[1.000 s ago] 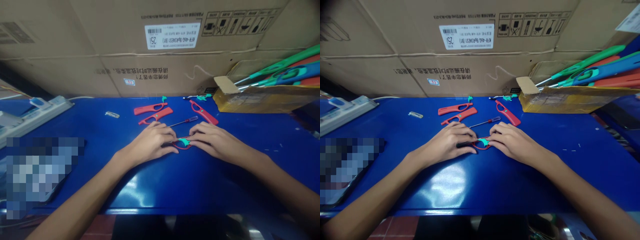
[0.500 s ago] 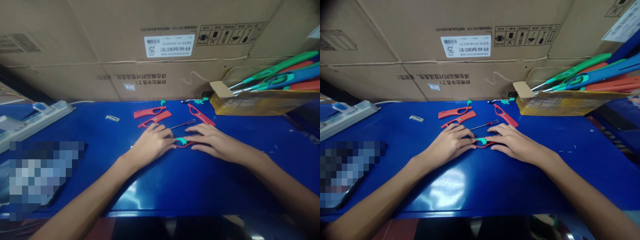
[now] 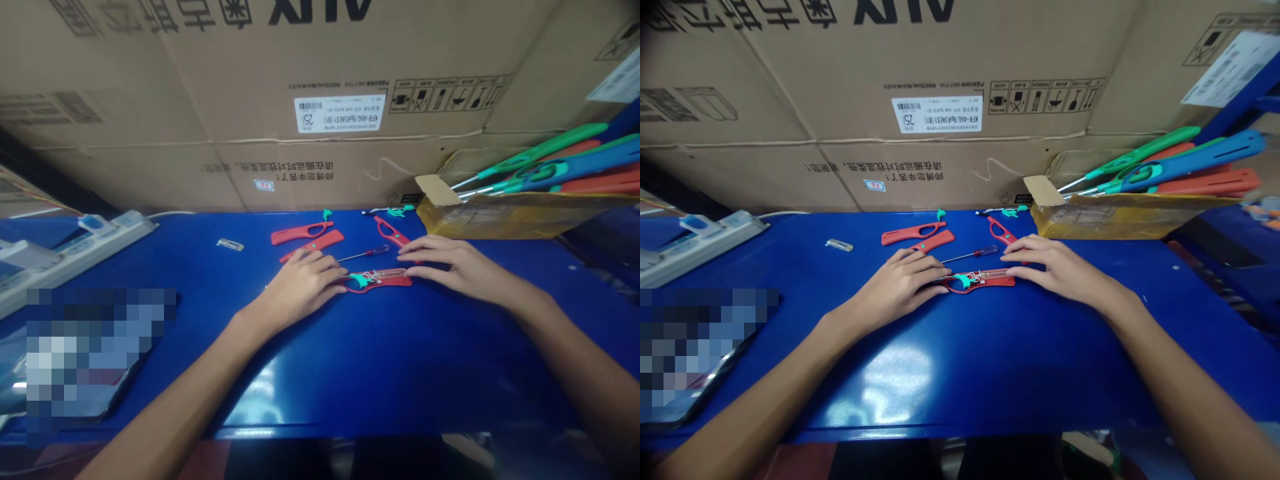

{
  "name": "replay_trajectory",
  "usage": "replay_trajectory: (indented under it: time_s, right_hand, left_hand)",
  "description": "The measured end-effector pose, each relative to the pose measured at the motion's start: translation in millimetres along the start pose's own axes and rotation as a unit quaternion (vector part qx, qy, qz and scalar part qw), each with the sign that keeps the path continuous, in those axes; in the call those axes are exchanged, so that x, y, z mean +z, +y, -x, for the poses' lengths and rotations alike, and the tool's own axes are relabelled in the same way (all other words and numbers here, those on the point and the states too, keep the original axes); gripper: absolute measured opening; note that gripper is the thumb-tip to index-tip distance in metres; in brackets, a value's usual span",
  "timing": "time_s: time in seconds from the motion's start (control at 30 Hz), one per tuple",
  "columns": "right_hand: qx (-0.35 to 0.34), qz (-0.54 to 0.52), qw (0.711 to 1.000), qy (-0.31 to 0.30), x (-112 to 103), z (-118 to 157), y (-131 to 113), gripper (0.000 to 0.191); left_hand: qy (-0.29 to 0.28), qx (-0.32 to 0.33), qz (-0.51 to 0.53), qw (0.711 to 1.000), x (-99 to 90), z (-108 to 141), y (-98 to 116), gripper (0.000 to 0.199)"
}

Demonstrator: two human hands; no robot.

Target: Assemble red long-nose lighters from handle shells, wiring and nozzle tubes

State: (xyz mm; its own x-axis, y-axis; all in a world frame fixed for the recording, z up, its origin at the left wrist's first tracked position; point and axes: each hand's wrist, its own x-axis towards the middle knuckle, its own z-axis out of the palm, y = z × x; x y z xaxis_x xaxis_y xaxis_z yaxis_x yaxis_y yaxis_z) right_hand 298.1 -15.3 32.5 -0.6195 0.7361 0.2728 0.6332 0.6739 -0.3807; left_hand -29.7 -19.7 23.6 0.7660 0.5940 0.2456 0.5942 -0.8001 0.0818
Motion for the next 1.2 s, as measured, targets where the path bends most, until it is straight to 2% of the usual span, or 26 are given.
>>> replay_trajectory:
  time_s: [0.13,0.4,0.7,0.97,1.2]
  right_hand:
    - [-0.019,0.001,1.000,-0.015,-4,0,4,0.024]
    - [-0.036,-0.027,0.999,-0.016,7,-7,0,0.023]
    - [0.010,-0.049,0.999,-0.017,10,-8,-5,0.022]
    - [0.064,-0.113,0.991,-0.017,20,-12,-9,0.024]
    - [0.077,-0.095,0.992,-0.027,21,-12,-9,0.024]
  left_hand:
    - [0.000,0.000,0.008,1.000,-1.6,-1,1,0.033]
    - [-0.005,-0.001,0.040,0.999,-0.5,-4,4,0.031]
    - [-0.012,-0.010,0.051,0.999,1.2,-4,2,0.031]
    - [-0.022,-0.008,0.056,0.998,1.8,-4,6,0.031]
    - [-0.011,-0.016,0.051,0.999,7.6,-4,8,0.035]
